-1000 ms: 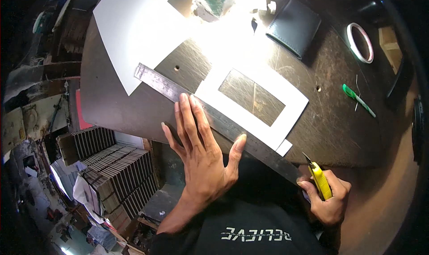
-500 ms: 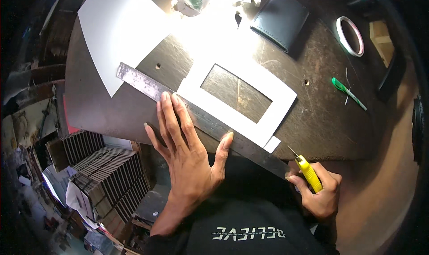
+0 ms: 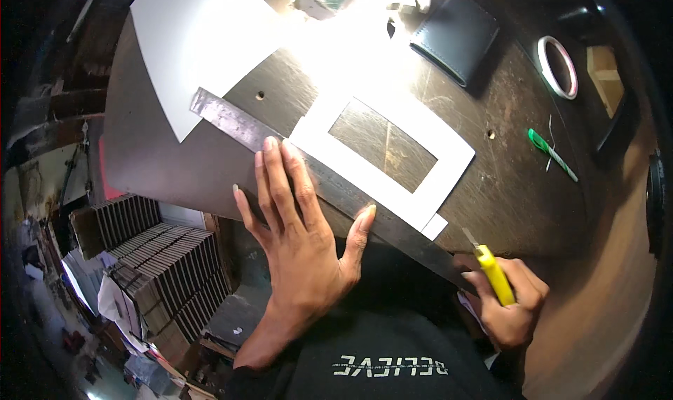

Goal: The person measures and marks a paper frame using a ruler and a pen, trims it with a utility knife, and fits a small wallet into the opening. The person then holds a metal bottle and marks its lid with the pen.

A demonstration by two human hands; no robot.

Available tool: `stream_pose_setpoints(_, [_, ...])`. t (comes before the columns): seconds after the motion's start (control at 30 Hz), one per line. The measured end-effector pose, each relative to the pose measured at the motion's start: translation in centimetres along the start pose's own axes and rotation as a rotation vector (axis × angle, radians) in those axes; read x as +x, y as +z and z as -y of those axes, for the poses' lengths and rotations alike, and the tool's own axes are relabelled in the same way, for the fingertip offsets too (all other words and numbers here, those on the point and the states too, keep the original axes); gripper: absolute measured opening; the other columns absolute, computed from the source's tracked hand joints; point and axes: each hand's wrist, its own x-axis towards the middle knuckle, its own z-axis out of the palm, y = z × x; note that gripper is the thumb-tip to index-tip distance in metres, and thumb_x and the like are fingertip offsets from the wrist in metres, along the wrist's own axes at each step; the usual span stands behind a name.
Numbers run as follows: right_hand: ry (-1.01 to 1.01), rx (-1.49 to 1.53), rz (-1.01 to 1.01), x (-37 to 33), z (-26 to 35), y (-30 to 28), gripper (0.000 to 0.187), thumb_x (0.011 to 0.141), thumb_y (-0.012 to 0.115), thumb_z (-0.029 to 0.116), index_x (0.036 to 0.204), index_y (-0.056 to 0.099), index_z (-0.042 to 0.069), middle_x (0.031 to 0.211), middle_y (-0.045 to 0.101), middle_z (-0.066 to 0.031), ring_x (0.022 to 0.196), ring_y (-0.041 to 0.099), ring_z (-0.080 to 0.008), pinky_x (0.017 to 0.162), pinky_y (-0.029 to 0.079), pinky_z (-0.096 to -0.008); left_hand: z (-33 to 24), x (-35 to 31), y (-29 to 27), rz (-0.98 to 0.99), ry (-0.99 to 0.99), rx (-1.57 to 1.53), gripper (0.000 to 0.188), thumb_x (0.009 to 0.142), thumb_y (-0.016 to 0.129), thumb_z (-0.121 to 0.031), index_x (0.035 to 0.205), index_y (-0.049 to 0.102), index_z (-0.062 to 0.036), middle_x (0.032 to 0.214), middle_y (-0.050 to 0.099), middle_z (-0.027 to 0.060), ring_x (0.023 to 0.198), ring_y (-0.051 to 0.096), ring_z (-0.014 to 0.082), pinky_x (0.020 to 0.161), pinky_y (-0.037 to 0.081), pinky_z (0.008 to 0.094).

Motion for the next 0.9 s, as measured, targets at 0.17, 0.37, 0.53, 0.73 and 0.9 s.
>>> stream_pose_setpoints(0.17, [0.060, 0.132, -0.093, 1.0, 1.7, 0.2, 0.027, 0.088, 0.078, 0.012, 0.107, 0.067, -0.003, 0.089, 0.071, -0.0161, 0.075, 0.071, -0.0256, 0.071, 0.055, -0.0318, -0.2, 0.0, -0.5, 0.000, 0.011, -0.010, 0.094, 0.097, 0.054, -0.051, 0.154, 0.014, 0.0119, 0.161, 0.011, 0.0308, 0.152, 0.010, 0.0423, 0.119, 0.008, 0.0651])
stream_pose_setpoints(0.37, [-0.419, 0.059, 0.108, 6.0, 4.4, 2.9, 0.035, 0.090, 0.065, -0.001, 0.123, 0.053, -0.007, 0.097, 0.061, -0.0232, 0.079, 0.066, -0.0441, 0.069, 0.055, -0.0455, -0.1, -0.1, -0.7, 0.013, -0.003, -0.005, 0.095, 0.096, 0.053, -0.053, 0.154, 0.014, 0.0115, 0.161, 0.012, 0.0309, 0.152, 0.012, 0.0426, 0.119, 0.009, 0.0641])
stream_pose_setpoints(0.53, [-0.326, 0.047, 0.252, 8.1, 6.6, 4.4, 0.026, 0.093, 0.061, -0.001, 0.118, 0.056, -0.006, 0.097, 0.064, -0.0306, 0.086, 0.066, -0.0489, 0.071, 0.055, -0.0469, -0.1, 0.1, -0.8, 0.023, -0.008, -0.039, 0.097, 0.095, 0.055, -0.055, 0.155, 0.014, 0.0100, 0.162, 0.012, 0.0302, 0.152, 0.012, 0.0427, 0.118, 0.008, 0.0643])
stream_pose_setpoints(0.73, [-0.331, -0.014, 0.303, 9.0, 7.5, 4.4, 0.032, 0.092, 0.063, 0.000, 0.121, 0.053, -0.008, 0.099, 0.064, -0.0307, 0.088, 0.067, -0.0487, 0.074, 0.056, -0.0471, 0.0, 0.1, -1.1, 0.043, -0.034, -0.104, 0.099, 0.093, 0.060, -0.053, 0.156, 0.014, 0.0090, 0.162, 0.012, 0.0295, 0.152, 0.012, 0.0428, 0.118, 0.007, 0.0662])
stream_pose_setpoints(0.9, [-0.356, -0.066, 0.318, 9.2, 7.7, 4.4, 0.031, 0.093, 0.062, 0.001, 0.122, 0.053, -0.008, 0.099, 0.064, -0.0307, 0.088, 0.067, -0.0483, 0.074, 0.056, -0.0471, 0.0, 0.2, -1.0, 0.063, -0.023, -0.106, 0.100, 0.093, 0.062, -0.052, 0.155, 0.014, 0.0094, 0.162, 0.012, 0.0288, 0.152, 0.012, 0.0422, 0.118, 0.007, 0.0657])
